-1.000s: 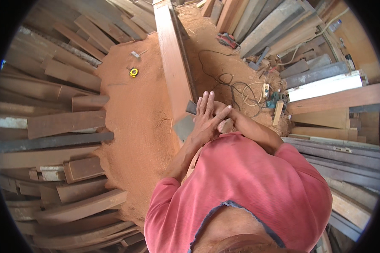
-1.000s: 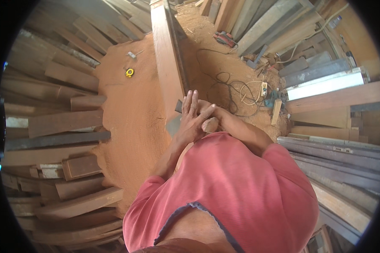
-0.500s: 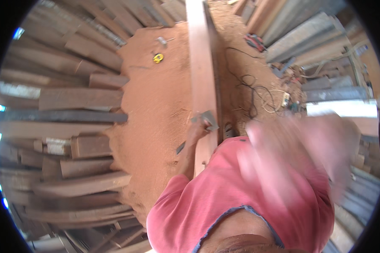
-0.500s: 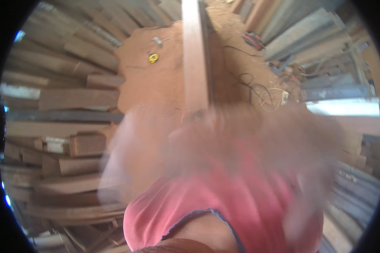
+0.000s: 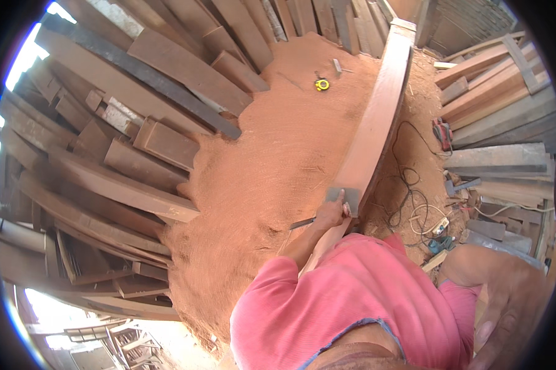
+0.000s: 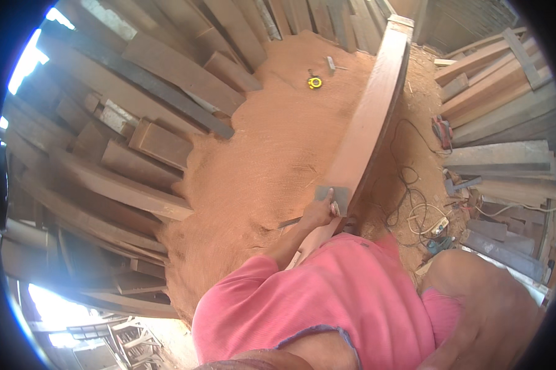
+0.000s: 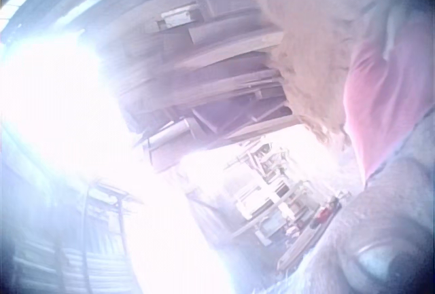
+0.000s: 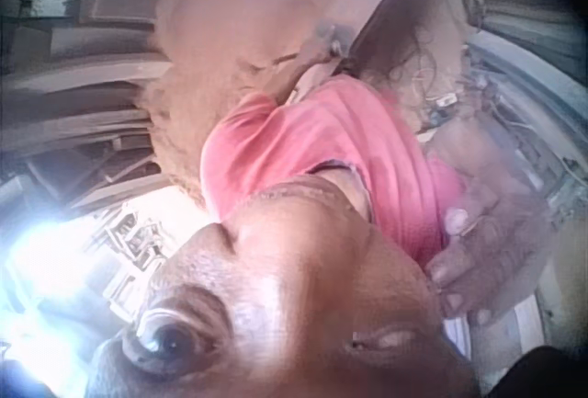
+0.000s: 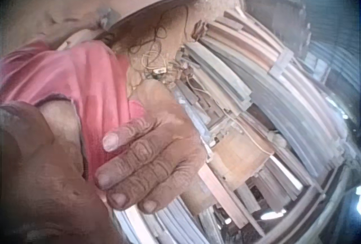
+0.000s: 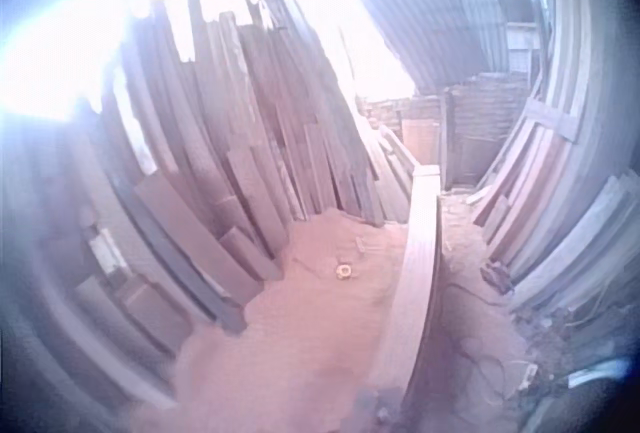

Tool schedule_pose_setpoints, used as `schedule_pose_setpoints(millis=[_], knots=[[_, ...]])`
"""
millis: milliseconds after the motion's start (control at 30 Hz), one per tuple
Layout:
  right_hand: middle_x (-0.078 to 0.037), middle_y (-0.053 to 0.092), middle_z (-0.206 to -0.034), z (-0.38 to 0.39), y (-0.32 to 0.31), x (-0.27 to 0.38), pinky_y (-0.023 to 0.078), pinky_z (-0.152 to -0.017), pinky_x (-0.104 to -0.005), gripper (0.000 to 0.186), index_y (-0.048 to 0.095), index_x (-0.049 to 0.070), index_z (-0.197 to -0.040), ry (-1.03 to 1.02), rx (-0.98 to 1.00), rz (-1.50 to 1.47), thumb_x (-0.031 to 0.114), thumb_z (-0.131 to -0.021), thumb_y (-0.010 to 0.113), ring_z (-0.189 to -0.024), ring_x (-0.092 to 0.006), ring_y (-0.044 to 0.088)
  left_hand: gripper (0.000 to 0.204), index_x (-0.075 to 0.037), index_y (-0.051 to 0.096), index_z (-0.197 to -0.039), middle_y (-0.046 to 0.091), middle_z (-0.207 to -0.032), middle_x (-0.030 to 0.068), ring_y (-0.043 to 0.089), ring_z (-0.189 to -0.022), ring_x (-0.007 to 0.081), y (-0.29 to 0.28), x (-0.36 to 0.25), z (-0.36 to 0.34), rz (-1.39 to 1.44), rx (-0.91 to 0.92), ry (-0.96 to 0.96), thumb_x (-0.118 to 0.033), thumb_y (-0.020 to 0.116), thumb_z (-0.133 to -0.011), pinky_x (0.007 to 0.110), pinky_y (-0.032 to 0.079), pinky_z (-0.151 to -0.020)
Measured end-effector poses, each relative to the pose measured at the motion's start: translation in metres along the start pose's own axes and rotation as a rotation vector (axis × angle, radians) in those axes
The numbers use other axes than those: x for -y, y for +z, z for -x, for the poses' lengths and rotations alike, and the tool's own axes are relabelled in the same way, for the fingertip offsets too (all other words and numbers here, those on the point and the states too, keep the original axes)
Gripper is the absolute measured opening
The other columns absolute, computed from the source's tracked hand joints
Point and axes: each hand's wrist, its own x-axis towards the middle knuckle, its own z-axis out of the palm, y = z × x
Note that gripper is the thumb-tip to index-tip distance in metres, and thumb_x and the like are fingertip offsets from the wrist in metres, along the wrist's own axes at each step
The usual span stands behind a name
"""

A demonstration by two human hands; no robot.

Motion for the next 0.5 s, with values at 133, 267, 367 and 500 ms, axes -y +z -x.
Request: schedule_pose_setpoints(millis=[133, 267, 367, 500], knots=[[-0.012, 0.067, -0.100, 0.036, -0.026, -0.024, 0.045, -0.071, -0.0370, 0.035, 0.056, -0.001, -0.123, 0.051, -0.351, -0.007, 0.024, -0.099, 0.050, -0.081, -0.0182, 0.060, 0.089, -0.008, 0.017, -0.156, 0.070, -0.096, 0.0251, 0.067, -0.089, 0.0416, -0.016, -0.012, -0.026, -0.043, 0.052, 0.008, -0.022, 0.064, -0.082, 0.052, 0.054, -0.077], [-0.011, 0.070, -0.102, 0.137, -0.070, -0.131, 0.050, -0.069, -0.0280, 0.036, 0.056, -0.003, -0.123, 0.501, -1.113, 0.029, 0.018, -0.095, 0.055, -0.080, -0.0132, 0.064, 0.086, -0.008, 0.019, -0.156, 0.070, -0.099, 0.0243, 0.068, -0.092, 0.0409, -0.028, -0.017, -0.068, -0.081, 0.004, -0.010, -0.021, 0.062, -0.082, 0.052, 0.054, -0.077], [-0.010, 0.070, -0.097, 0.311, -0.105, -0.182, 0.050, -0.061, -0.0241, 0.030, 0.057, -0.001, -0.119, 0.870, -1.399, 0.154, 0.013, -0.093, 0.056, -0.072, -0.0098, 0.063, 0.084, -0.008, 0.022, -0.155, 0.070, -0.099, 0.0242, 0.067, -0.091, 0.0416, -0.022, -0.025, -0.126, -0.181, -0.028, 0.111, -0.022, 0.062, -0.083, 0.053, 0.053, -0.076], [-0.005, 0.068, -0.092, 0.440, -0.104, -0.192, 0.047, -0.055, -0.0231, 0.016, 0.060, 0.010, -0.103, 1.020, -1.602, 0.156, 0.006, -0.090, 0.051, -0.066, -0.0090, 0.059, 0.070, -0.005, 0.028, -0.147, 0.066, -0.095, 0.0221, 0.064, -0.086, 0.0385, -0.017, -0.016, -0.178, -0.096, -0.064, 0.215, -0.026, 0.058, -0.087, 0.049, 0.052, -0.073]])
